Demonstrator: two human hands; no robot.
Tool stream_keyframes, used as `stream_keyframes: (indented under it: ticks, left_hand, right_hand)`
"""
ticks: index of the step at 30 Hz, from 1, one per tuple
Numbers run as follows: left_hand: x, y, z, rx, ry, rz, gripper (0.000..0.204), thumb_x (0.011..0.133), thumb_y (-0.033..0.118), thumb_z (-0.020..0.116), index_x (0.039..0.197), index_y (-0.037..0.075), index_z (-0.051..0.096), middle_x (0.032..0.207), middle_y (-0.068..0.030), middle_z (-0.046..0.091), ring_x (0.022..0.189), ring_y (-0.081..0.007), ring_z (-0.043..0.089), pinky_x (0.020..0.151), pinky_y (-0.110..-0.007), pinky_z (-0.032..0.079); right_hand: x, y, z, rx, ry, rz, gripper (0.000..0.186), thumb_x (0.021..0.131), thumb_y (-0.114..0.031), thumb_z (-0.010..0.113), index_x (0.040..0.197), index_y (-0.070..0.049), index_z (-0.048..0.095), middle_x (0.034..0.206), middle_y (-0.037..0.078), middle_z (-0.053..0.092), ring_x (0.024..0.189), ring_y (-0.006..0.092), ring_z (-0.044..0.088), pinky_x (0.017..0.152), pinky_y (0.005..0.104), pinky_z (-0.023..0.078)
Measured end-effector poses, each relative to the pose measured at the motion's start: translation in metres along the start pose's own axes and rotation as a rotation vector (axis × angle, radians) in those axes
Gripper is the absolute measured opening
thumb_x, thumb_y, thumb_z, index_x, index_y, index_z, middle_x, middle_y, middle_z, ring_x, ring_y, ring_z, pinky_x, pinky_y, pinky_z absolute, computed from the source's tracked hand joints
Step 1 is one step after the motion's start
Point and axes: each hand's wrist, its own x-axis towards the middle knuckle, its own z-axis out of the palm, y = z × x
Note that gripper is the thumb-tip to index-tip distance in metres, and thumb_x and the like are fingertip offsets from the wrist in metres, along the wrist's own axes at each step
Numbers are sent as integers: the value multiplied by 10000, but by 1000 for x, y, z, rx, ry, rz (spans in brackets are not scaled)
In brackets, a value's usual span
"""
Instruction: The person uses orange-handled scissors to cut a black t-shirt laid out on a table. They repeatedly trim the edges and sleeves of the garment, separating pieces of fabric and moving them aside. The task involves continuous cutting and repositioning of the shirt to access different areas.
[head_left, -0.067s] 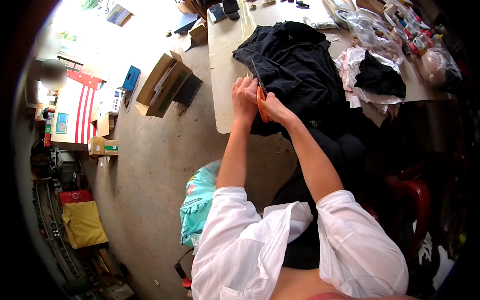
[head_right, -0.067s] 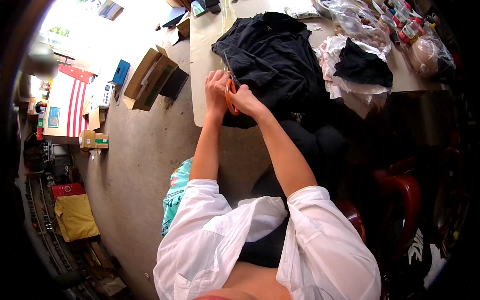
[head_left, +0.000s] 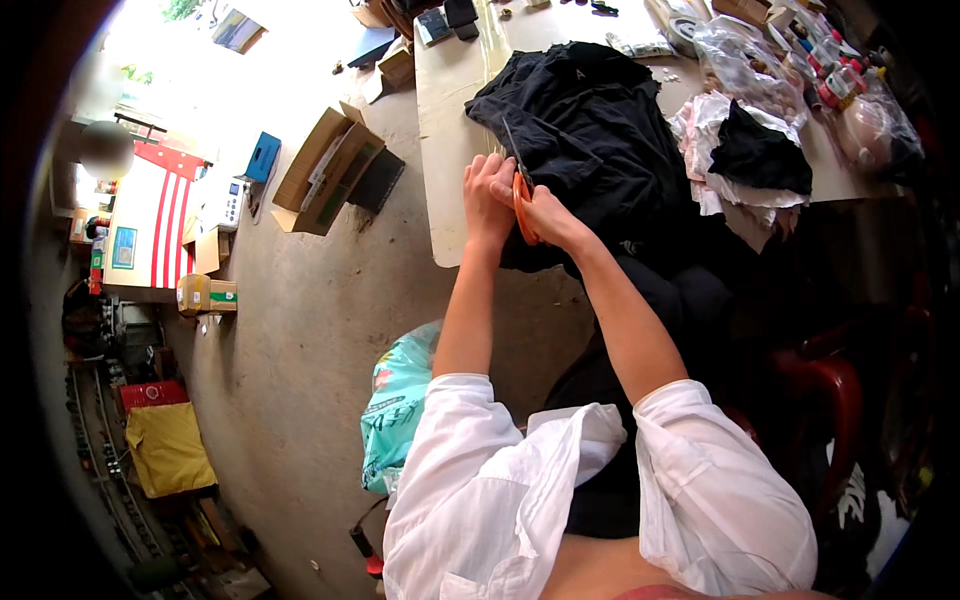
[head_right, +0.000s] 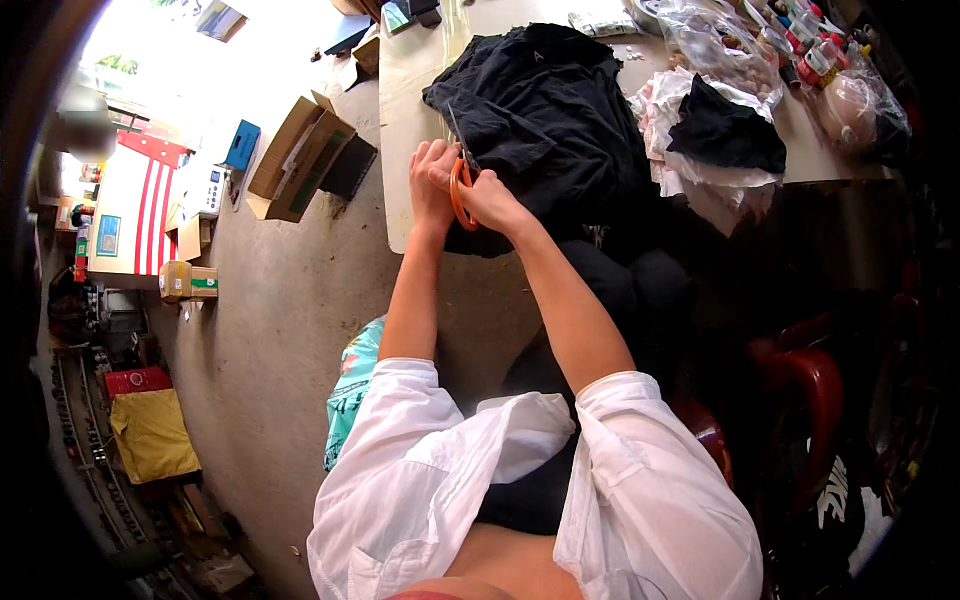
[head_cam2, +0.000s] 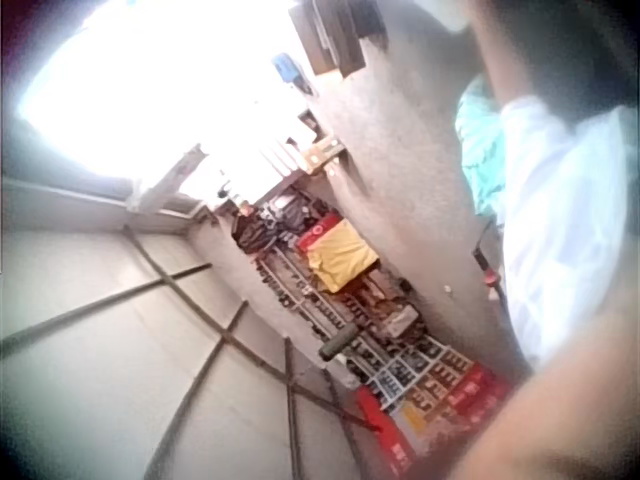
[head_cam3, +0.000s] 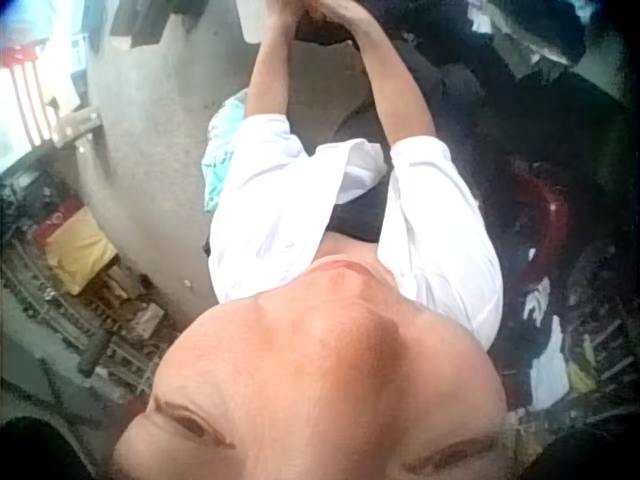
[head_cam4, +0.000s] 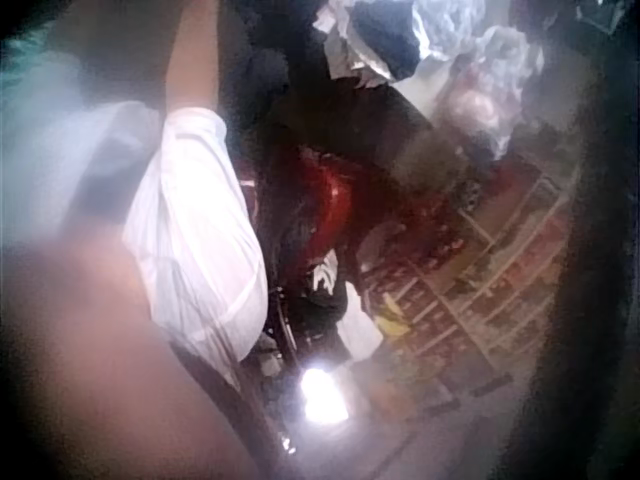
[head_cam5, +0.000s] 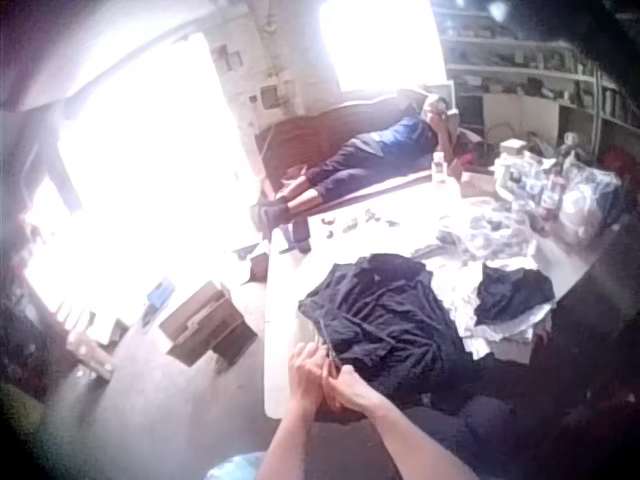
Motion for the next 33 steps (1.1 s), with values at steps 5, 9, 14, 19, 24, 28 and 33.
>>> stream_keyframes:
  ticks: [5,9,14,19,24,28,33]
  left_hand:
    - [-3,-11,2,-35,28,40,173,760,125,575,891,39,647,820,-67,552,855,-269,527,772,-365,427]
    - [-3,-13,1,-4,-28,9,157,769,137,578,879,40,635,844,-78,567,872,-280,534,776,-368,425]
    - [-5,-14,8,64,32,-156,200,757,194,614,876,34,625,875,-98,584,887,-287,542,790,-382,421]
    - [20,-2,7,135,106,-181,156,750,179,597,812,36,616,847,-93,588,867,-282,547,784,-379,420]
    - [26,-8,10,88,-50,-77,121,765,156,556,701,61,593,749,-59,565,831,-262,541,773,-370,416]
    - [11,-9,12,-79,-87,39,149,737,180,600,793,58,664,812,-79,605,852,-274,546,788,-365,413]
    - [12,-5,2,-89,-151,72,131,756,162,589,803,55,650,824,-62,600,855,-265,541,791,-366,412]
  right_hand:
    - [-9,-10,5,-8,90,163,683,916,-562,454,628,47,572,521,164,566,454,276,593,450,364,473]
    - [-5,0,8,86,126,36,700,942,-537,422,568,42,547,453,148,531,382,255,556,398,352,440]
    - [-8,1,18,101,145,14,726,925,-578,429,546,31,547,430,126,518,366,230,547,399,330,439]
    - [-9,-3,13,24,198,-23,731,889,-651,439,536,-12,481,444,63,469,401,190,528,420,300,409]
    - [0,4,13,-1,242,-41,753,873,-684,425,547,-9,495,455,70,474,407,194,535,420,297,411]
    - [2,0,2,106,108,97,849,846,-721,412,576,67,577,464,148,527,439,266,586,493,328,477]
    - [10,11,3,126,129,-15,836,834,-723,439,559,57,561,460,121,518,424,241,571,440,317,451]
